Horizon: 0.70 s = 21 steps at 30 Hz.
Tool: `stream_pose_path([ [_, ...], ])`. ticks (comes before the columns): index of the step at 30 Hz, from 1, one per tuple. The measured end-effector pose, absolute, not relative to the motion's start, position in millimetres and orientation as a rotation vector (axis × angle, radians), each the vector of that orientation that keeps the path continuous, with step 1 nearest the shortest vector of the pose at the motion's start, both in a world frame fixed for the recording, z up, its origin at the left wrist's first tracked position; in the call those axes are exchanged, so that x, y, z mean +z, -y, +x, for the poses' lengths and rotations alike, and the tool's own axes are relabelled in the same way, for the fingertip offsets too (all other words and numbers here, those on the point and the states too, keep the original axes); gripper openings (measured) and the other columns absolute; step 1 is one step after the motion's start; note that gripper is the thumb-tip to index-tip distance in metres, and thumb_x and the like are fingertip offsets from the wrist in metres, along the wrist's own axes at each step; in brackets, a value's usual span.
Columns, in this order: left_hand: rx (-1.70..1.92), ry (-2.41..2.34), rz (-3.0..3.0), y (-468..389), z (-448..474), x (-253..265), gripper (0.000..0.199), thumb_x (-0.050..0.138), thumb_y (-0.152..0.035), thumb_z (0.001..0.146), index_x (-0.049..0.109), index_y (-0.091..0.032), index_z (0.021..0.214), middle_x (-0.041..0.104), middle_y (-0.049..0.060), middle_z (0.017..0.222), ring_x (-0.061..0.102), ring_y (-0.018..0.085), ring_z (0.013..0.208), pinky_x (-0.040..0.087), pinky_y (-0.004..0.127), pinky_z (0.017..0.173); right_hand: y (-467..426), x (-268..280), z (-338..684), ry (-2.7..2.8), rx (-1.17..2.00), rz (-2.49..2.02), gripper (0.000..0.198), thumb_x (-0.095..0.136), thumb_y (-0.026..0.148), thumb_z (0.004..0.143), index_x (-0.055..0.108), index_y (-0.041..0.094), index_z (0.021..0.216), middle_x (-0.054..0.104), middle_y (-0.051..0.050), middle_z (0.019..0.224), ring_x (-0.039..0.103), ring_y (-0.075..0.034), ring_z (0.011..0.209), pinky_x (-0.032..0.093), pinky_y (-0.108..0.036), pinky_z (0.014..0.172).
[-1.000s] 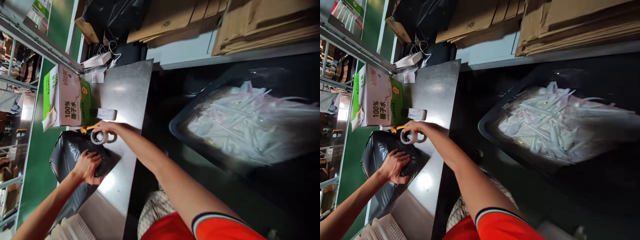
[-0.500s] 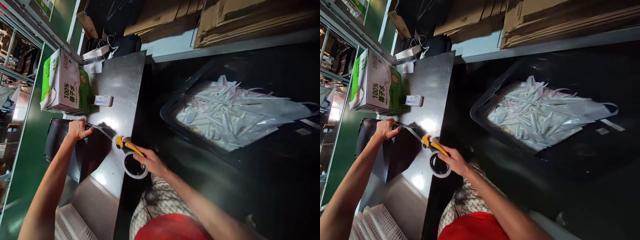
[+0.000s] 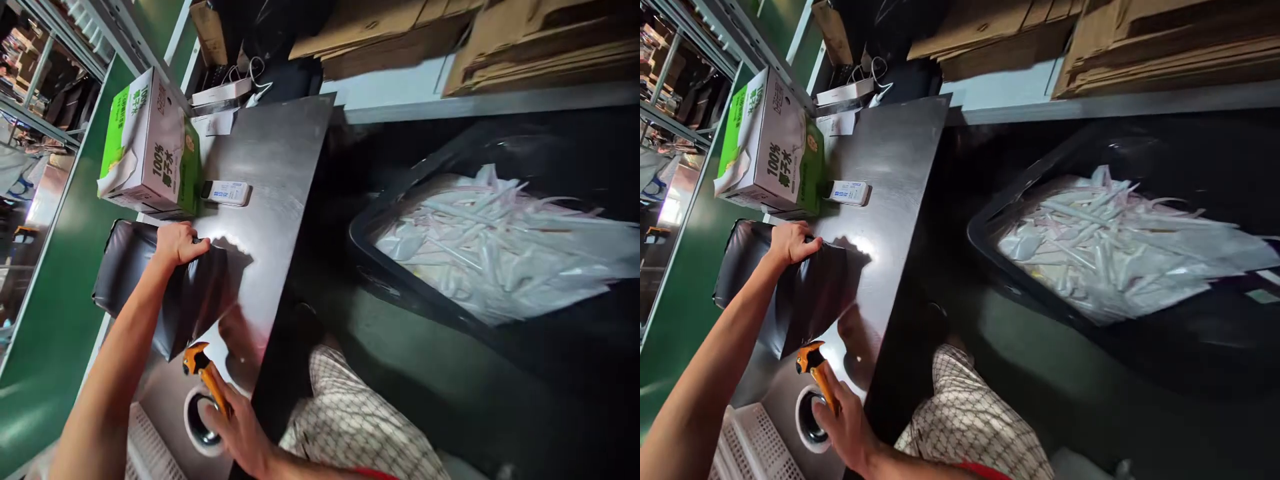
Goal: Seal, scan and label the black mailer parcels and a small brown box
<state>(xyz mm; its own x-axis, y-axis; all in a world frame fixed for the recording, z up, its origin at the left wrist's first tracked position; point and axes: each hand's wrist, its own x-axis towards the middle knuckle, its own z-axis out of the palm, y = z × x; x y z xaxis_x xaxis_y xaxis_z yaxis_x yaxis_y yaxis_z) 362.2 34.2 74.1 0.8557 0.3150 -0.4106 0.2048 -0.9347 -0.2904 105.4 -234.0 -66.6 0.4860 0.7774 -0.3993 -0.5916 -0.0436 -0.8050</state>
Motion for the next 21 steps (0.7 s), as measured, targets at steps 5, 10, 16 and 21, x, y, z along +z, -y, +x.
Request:
stream_pose_path([
  [5, 0.665, 0.396, -2.832, -38, 361, 68, 0.073, 0.039, -0.070, 0.092, 0.083, -0.012, 0.093, 0.078, 0.017, 0.105, 0.072, 0.036, 0.100, 0.043, 0.038, 0.071, 238, -66, 87, 0.287, 1.150, -1.113, 0.064, 0.070, 0.048, 0.088, 0.058, 0.041, 0.151, 0.071, -0.005, 0.141, 0.062, -0.035, 0.136, 0.048, -0.051, 0.117],
  [10, 0.646, 0.397, -2.860, -42, 359, 63, 0.074, 0.042, -0.072, 0.091, 0.083, -0.010, 0.095, 0.077, 0.018, 0.103, 0.072, 0.036, 0.098, 0.044, 0.038, 0.069, 203, -69, 85, 0.268, 1.144, -1.128, 0.064, 0.068, 0.051, 0.088, 0.060, 0.036, 0.150, 0.071, -0.008, 0.141, 0.063, -0.036, 0.134, 0.048, -0.053, 0.118],
  [16, 0.624, 0.415, -2.929, -45, 358, 59, 0.074, 0.043, -0.074, 0.091, 0.084, -0.012, 0.091, 0.078, 0.016, 0.094, 0.072, 0.034, 0.095, 0.048, 0.039, 0.070, 159, -76, 120, 0.231, 1.829, -0.892, 0.042, 0.075, 0.047, 0.076, 0.080, 0.024, 0.110, 0.079, -0.009, 0.097, 0.075, -0.027, 0.093, 0.061, -0.040, 0.090],
  [21, 0.253, 0.416, -3.178, -55, 340, 58, 0.060, 0.055, -0.067, 0.093, 0.080, -0.019, 0.119, 0.074, 0.014, 0.125, 0.065, 0.030, 0.122, 0.053, 0.041, 0.100, 162, -61, 172, 0.557, 2.093, -0.920, 0.033, 0.082, 0.019, 0.051, 0.082, 0.022, 0.083, 0.066, 0.005, 0.060, 0.053, -0.010, 0.048, 0.046, -0.021, 0.049],
])
